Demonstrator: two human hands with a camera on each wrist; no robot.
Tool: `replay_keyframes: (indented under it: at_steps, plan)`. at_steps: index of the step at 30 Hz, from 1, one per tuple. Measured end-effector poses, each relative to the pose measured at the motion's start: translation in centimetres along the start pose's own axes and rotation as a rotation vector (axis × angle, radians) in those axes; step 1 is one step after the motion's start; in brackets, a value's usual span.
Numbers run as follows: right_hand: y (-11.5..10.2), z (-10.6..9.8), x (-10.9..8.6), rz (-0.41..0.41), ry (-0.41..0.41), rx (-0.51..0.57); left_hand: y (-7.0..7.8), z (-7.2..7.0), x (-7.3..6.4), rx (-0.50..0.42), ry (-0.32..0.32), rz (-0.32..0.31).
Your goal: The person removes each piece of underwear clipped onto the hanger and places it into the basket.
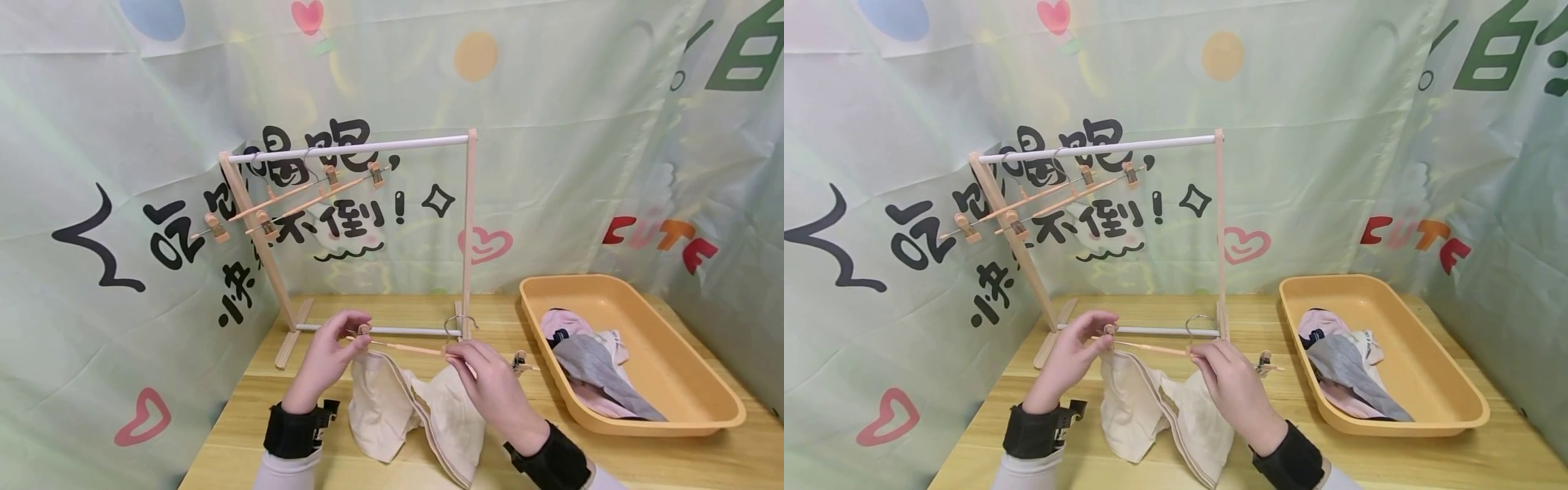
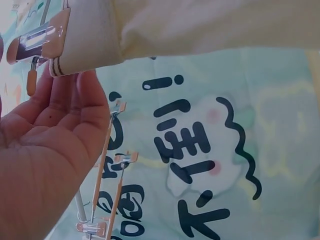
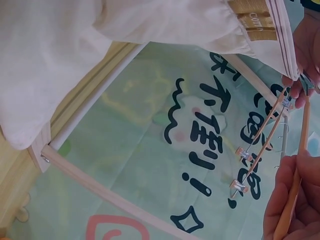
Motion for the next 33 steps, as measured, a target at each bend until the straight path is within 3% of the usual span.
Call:
replay_keyframes:
  at_steps: [5,18,25,33]
  plan:
    - [0.1,-0.2,0.1,0.0,0.02,-0.002,2.4,-0.7,-0.2,0.015,0.003,0.001]
    - [0.4,-0.4,0.0,-0.005,0.045,-0.007,2.5,-0.7,-0.2,-0.025,0.016,-0.015]
    - [0.4,-0.4,0.0,-0.005,0.046,0.0,3.1,-0.9,-0.1,-0.053,0.061,0.018]
    - [0.5,-0.3,0.0,0.006,0.048,0.006,3.1,-0.8,-0.2,-0.074,0.1,0.0]
Point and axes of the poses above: each hand's wrist, its own x-axis towards the middle knuckle, its own z-axis out of the palm, y = z × x, the point moved 9 cm from there along x, towards the middle knuckle, and after that the axes turned 5 degrees about x, right-handed, at the moved point
